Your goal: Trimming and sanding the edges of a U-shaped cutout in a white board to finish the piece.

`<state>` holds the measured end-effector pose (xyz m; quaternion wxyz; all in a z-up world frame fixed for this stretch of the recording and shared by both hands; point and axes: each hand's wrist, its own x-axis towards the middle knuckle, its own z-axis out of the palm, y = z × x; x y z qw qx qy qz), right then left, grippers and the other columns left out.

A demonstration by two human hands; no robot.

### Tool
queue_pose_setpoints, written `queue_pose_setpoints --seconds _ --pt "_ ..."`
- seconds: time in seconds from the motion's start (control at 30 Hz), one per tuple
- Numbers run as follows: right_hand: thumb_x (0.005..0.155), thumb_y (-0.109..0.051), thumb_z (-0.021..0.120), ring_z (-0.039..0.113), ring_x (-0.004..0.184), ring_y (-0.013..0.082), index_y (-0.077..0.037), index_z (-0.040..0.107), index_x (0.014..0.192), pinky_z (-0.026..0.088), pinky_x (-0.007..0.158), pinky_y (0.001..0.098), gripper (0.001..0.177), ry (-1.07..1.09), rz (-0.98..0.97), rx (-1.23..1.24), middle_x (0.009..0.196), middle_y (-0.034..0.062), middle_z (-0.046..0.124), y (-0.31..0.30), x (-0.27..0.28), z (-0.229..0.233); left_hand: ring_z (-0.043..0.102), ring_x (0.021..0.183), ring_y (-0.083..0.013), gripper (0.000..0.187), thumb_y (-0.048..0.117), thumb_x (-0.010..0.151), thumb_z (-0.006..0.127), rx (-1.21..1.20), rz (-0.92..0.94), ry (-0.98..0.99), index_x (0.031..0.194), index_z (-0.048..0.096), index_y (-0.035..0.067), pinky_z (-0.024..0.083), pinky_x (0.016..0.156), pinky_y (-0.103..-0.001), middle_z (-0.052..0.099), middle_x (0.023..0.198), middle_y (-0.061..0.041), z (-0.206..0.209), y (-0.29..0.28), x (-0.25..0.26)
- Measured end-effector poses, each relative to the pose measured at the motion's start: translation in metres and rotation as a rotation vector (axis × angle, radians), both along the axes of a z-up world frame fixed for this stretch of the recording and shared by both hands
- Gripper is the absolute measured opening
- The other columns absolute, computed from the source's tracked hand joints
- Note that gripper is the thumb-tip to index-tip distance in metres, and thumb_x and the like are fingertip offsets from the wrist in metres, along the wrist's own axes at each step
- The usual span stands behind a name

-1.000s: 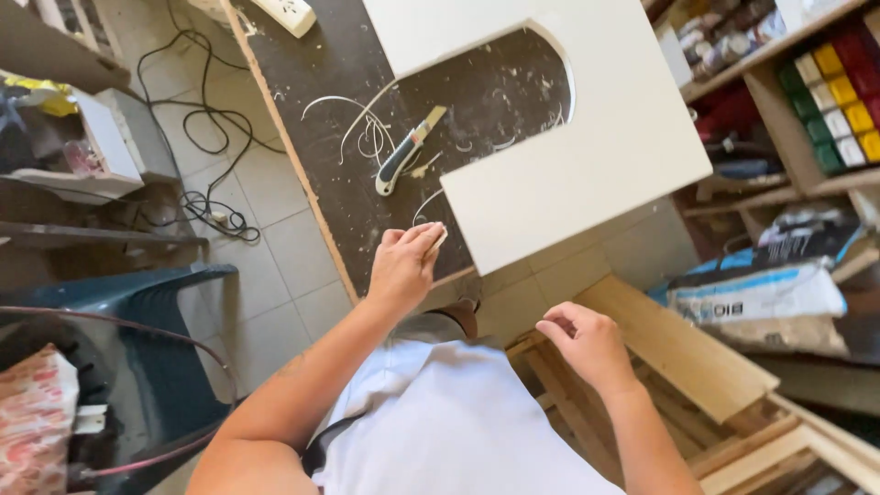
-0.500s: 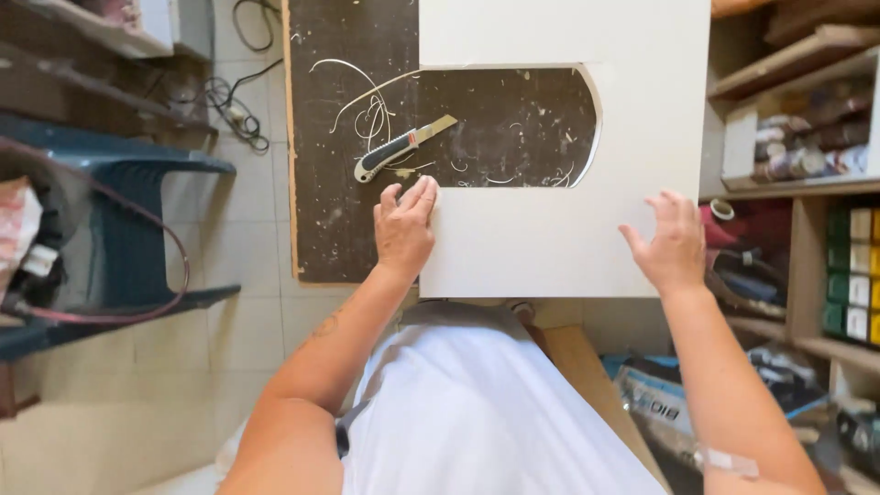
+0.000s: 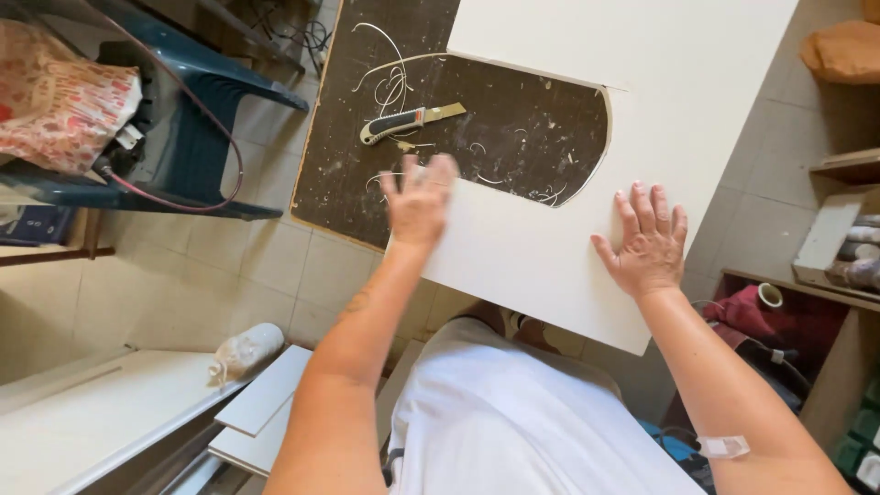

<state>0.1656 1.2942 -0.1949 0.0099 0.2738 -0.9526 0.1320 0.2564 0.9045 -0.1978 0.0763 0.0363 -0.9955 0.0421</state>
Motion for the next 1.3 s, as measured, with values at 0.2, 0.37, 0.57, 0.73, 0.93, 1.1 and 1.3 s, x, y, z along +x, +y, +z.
queue_pose_setpoints --seconds 0.2,0.37,0.57,0.73,0.93,1.1,1.3 --pt "0.098 -0.068 0.045 0.025 0.163 0.0364 -0.020 0.042 0.163 0.016 0.126 0.0651 0.081 -0.043 -0.026 -0.003 0.173 0.0131 0.039 -0.004 -0.004 0.000 0.025 0.162 -0.0310 0.053 0.027 0.110 0.042 0.039 0.155 -0.040 0.163 0.044 0.032 0.016 0.122 -0.075 0.040 0.170 0.013 -0.012 0.029 -0.011" --pt "0.095 -0.062 0.051 0.027 0.160 0.0413 -0.015 0.042 0.163 0.019 0.123 0.0686 0.083 -0.010 0.017 -0.003 0.169 0.0188 0.039 -0.001 -0.003 0.001 0.034 0.157 -0.0352 0.052 0.031 0.109 0.043 -0.024 0.206 0.007 0.160 0.050 0.033 0.014 0.117 -0.082 0.051 0.163 0.011 0.030 -0.041 0.004" --pt "0.095 -0.059 0.053 0.026 0.159 0.0400 -0.017 0.044 0.161 0.020 0.122 0.0670 0.079 0.023 0.013 0.009 0.169 0.0161 0.037 -0.006 -0.003 0.004 0.022 0.163 -0.0334 0.060 0.018 0.098 0.051 0.164 -0.077 0.013 0.155 0.054 0.037 0.012 0.119 -0.082 0.046 0.166 0.015 0.005 0.053 -0.008" --pt "0.094 -0.059 0.055 0.024 0.159 0.0404 -0.016 0.042 0.162 0.019 0.121 0.0683 0.082 -0.005 0.008 0.015 0.168 0.0167 0.036 0.000 -0.001 0.004 0.030 0.158 -0.0380 0.060 0.017 0.099 0.054 0.056 0.098 0.014 0.159 0.051 0.027 0.018 0.114 -0.086 0.048 0.166 0.003 0.006 0.027 -0.006" --pt "0.094 -0.057 0.057 0.025 0.159 0.0419 -0.015 0.043 0.162 0.017 0.120 0.0709 0.082 0.007 0.033 -0.012 0.168 0.0177 0.037 0.001 -0.004 0.005 0.026 0.159 -0.0380 0.063 0.017 0.095 0.054 0.084 0.057 -0.024 0.155 0.054 0.035 0.018 0.112 -0.085 0.048 0.165 0.010 0.020 0.039 0.003" --pt "0.096 -0.056 0.056 0.024 0.159 0.0435 -0.014 0.042 0.162 0.015 0.120 0.0725 0.080 -0.033 0.027 -0.040 0.167 0.0195 0.036 -0.003 -0.005 0.008 0.042 0.152 -0.0356 0.063 0.014 0.100 0.055 -0.101 0.138 -0.046 0.160 0.049 0.031 0.027 0.113 -0.086 0.045 0.167 0.010 0.006 0.073 -0.007" --pt "0.096 -0.055 0.055 0.021 0.160 0.0424 -0.015 0.041 0.162 0.013 0.120 0.0731 0.078 -0.047 0.012 -0.047 0.167 0.0192 0.035 -0.003 -0.005 0.007 0.037 0.155 -0.0352 0.058 0.017 0.100 0.054 -0.021 0.122 0.038 0.155 0.055 0.036 0.021 0.110 -0.086 0.055 0.159 0.011 0.009 0.031 -0.002"
